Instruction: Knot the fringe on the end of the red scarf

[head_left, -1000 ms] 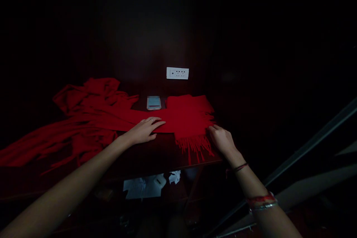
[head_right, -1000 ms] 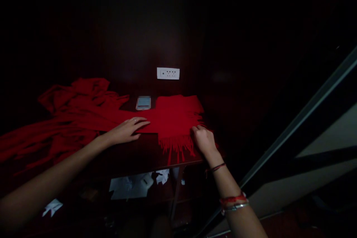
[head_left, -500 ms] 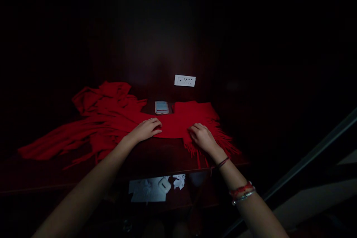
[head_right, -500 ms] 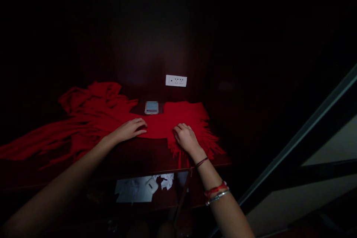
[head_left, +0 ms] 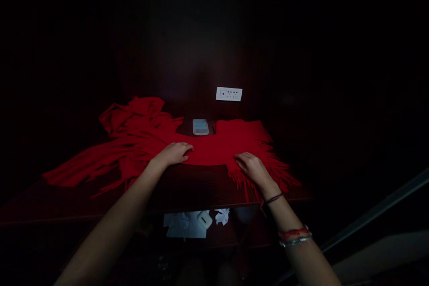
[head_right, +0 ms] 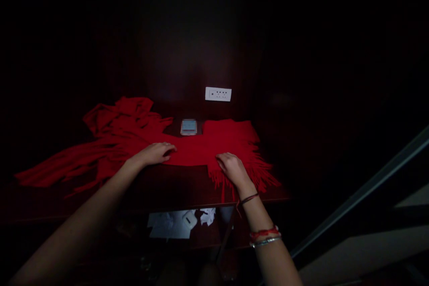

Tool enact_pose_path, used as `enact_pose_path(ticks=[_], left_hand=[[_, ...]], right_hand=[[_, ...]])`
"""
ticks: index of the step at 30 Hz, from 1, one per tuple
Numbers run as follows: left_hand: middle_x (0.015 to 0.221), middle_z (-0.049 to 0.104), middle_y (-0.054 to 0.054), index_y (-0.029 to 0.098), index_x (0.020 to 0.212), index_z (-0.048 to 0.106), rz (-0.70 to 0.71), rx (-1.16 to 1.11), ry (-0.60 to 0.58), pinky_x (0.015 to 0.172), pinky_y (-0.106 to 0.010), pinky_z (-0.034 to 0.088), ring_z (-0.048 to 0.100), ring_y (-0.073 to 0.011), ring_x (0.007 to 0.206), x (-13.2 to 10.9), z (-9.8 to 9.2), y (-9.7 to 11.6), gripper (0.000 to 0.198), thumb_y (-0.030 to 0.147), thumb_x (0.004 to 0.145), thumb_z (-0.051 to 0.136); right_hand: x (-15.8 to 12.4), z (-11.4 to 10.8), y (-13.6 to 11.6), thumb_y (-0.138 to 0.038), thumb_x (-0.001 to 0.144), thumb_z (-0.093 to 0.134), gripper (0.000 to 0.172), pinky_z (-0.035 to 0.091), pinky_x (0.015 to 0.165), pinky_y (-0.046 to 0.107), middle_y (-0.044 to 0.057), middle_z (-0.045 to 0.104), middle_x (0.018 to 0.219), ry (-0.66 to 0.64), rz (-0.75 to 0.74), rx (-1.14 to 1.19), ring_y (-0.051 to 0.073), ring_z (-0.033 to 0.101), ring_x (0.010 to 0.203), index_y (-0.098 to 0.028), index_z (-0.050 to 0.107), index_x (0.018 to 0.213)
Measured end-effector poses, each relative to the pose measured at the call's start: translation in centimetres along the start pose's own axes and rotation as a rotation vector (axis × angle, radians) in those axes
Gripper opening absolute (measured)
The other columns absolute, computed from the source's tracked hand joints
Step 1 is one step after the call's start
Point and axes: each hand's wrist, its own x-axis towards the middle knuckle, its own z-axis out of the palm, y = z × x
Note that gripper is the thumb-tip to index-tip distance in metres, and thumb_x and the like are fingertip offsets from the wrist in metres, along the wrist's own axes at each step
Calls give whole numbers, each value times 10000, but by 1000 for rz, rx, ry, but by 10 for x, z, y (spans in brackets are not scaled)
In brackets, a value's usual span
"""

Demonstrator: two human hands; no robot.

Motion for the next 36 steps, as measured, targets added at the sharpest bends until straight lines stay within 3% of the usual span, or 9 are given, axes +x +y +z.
enact_pose_path(ticks=[6,11,14,18,22,26,28,34,36], left_hand=[[899,573,-43,197,931,528,-118,67,60,710,-239,417,541,-158,818,3,10,-9,293,87,691,401],[924,556,-60,168,931,539,-22,26,136,776,-241,394,518,-155,870,3,13,-11,248,122,742,385],[970,543,-59,174,988,525,67,-16,113,791,-242,386,509,-155,897,2,13,-7,245,211,784,394],[933,566,-56,179,963,535,51,63,105,758,-261,394,527,-164,851,3,12,-1,232,198,794,377],[872,573,-56,177,889,558,35,126,169,745,-269,390,529,-165,821,3,4,2,232,179,808,340],[915,550,-72,145,932,534,-22,70,366,795,-286,374,506,-174,859,-6,-16,2,254,177,811,313],[940,532,-73,143,946,520,-14,52,393,810,-281,369,491,-173,883,-14,-24,5,249,162,789,328],[906,539,-34,215,910,527,77,58,-7,680,-250,414,515,-167,832,-28,-20,16,316,72,667,385],[970,523,-47,221,979,508,81,53,-29,697,-268,415,509,-182,869,-27,-16,21,340,103,677,403]], right_hand=[[0,0,0,-160,812,388,224,419,771,271,62,613,903,5,45,-9,151,550,848,-190,537,977],[-1,0,0,-132,794,398,206,425,750,243,54,612,906,77,68,94,137,562,825,-175,526,951],[-2,-1,0,-127,776,419,189,431,731,236,46,618,878,119,84,149,131,570,801,-171,526,925],[-2,-2,-1,-131,768,419,181,432,730,248,46,618,869,146,95,162,135,573,798,-172,535,901],[-1,-2,-1,-147,769,414,178,435,722,259,48,618,861,163,105,158,142,574,790,-176,539,894],[-2,-3,-1,-149,775,406,182,428,747,268,58,616,873,191,98,136,148,568,803,-170,544,891],[-3,-4,-1,-147,775,404,185,421,759,267,59,615,877,201,86,128,148,563,810,-168,549,890],[-5,-5,0,-125,738,446,180,420,742,258,39,621,823,57,43,114,141,561,781,-176,583,842],[-5,-5,0,-116,729,452,178,416,745,262,38,618,803,18,27,108,140,556,779,-176,595,816]])
